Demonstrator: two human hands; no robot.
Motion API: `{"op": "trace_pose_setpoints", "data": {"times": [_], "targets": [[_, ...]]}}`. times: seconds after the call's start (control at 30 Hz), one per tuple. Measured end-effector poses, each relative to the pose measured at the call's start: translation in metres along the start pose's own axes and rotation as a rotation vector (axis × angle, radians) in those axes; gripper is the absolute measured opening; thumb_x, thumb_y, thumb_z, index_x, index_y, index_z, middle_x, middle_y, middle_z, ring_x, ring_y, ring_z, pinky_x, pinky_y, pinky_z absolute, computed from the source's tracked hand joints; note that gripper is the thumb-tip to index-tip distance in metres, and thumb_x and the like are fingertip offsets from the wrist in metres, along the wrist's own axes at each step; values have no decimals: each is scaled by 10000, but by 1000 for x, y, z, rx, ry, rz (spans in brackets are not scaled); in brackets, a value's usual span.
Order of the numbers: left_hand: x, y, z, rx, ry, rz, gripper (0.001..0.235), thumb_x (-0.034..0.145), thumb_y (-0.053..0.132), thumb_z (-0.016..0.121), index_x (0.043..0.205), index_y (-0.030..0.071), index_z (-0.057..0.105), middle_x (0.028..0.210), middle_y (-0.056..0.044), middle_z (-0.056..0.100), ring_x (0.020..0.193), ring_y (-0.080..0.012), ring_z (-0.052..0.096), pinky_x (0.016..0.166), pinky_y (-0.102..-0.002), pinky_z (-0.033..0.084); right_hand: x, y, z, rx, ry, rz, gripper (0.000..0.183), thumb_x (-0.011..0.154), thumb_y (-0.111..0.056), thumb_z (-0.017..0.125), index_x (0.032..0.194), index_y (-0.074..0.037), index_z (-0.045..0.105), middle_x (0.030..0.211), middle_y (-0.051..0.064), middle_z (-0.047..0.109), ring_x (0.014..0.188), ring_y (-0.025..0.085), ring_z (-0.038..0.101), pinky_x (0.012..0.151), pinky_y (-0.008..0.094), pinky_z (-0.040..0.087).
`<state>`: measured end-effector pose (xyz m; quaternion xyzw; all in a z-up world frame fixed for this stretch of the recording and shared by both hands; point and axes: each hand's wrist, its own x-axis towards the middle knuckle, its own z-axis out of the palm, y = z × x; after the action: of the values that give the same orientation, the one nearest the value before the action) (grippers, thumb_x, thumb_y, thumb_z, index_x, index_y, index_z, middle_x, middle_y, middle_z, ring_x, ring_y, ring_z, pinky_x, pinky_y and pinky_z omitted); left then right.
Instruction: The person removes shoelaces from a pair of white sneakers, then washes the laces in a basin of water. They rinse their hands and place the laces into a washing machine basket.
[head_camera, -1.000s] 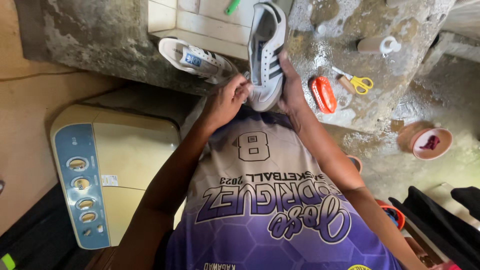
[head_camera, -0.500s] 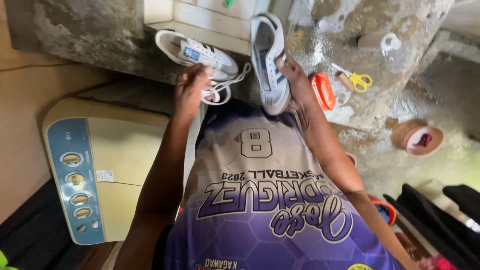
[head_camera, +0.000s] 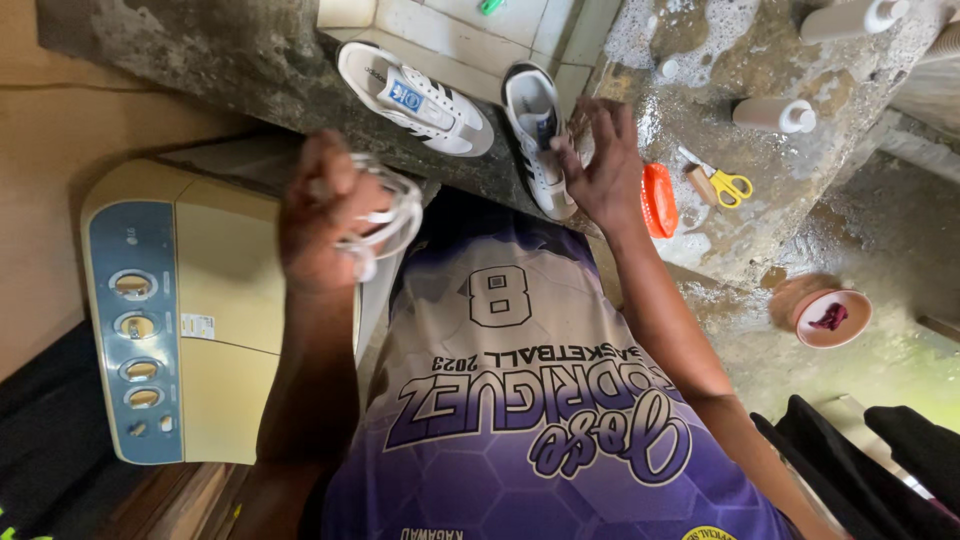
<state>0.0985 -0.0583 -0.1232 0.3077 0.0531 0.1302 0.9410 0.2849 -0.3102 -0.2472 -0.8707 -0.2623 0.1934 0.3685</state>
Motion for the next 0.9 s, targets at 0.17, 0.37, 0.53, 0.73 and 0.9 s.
{"op": "trace_pose_setpoints", "data": {"times": [0.17, 0.37, 0.53, 0.73, 0.9], "targets": [[26, -36, 38, 286, 86, -226, 263, 939, 110, 649, 1177, 54, 553, 883, -39, 557, 647, -108, 539, 550, -275, 449, -8, -52, -14, 1202, -558, -66, 824, 1018, -671, 535, 1592, -96, 397, 1594, 120, 456, 1437, 292, 507, 1108, 467, 526], [60, -52, 73, 1781, -427, 155, 525, 905, 235, 713, 1369, 67, 532, 1279, -165, 602, 1002, -380, 671, 816, -452, 534, -15, -75, -10, 1836, -523, 229, 763, 1056, -578, 466, 1573, -23, 382, 1463, 160, 539, 1349, 275, 581, 1110, 456, 540], [70, -71, 88, 1767, -499, 147, 541, 956, 94, 731, 1459, 110, 531, 1430, -125, 534, 1139, -372, 684, 911, -413, 581, -36, -62, -25, 1698, -290, 179, 524, 1051, -244, 656, 1503, -37, 492, 1334, 88, 624, 1196, 178, 635, 1016, 338, 559], [96, -83, 93, 1453, -634, -126, 647, 840, 128, 785, 1424, 91, 509, 1507, -139, 469, 956, -228, 711, 779, -358, 611, -89, -44, -48, 1259, 51, 238, 168, 1016, -116, 696, 1164, -36, 686, 1050, 36, 693, 887, 110, 672, 750, 259, 590], [120, -99, 87, 1654, -805, -128, 597, 846, 146, 807, 1383, 90, 553, 1506, -135, 472, 953, -251, 709, 777, -399, 578, -171, -23, -120, 866, 558, 339, 124, 1026, -123, 701, 1130, -56, 689, 985, 25, 698, 819, 116, 698, 708, 264, 594]]}}
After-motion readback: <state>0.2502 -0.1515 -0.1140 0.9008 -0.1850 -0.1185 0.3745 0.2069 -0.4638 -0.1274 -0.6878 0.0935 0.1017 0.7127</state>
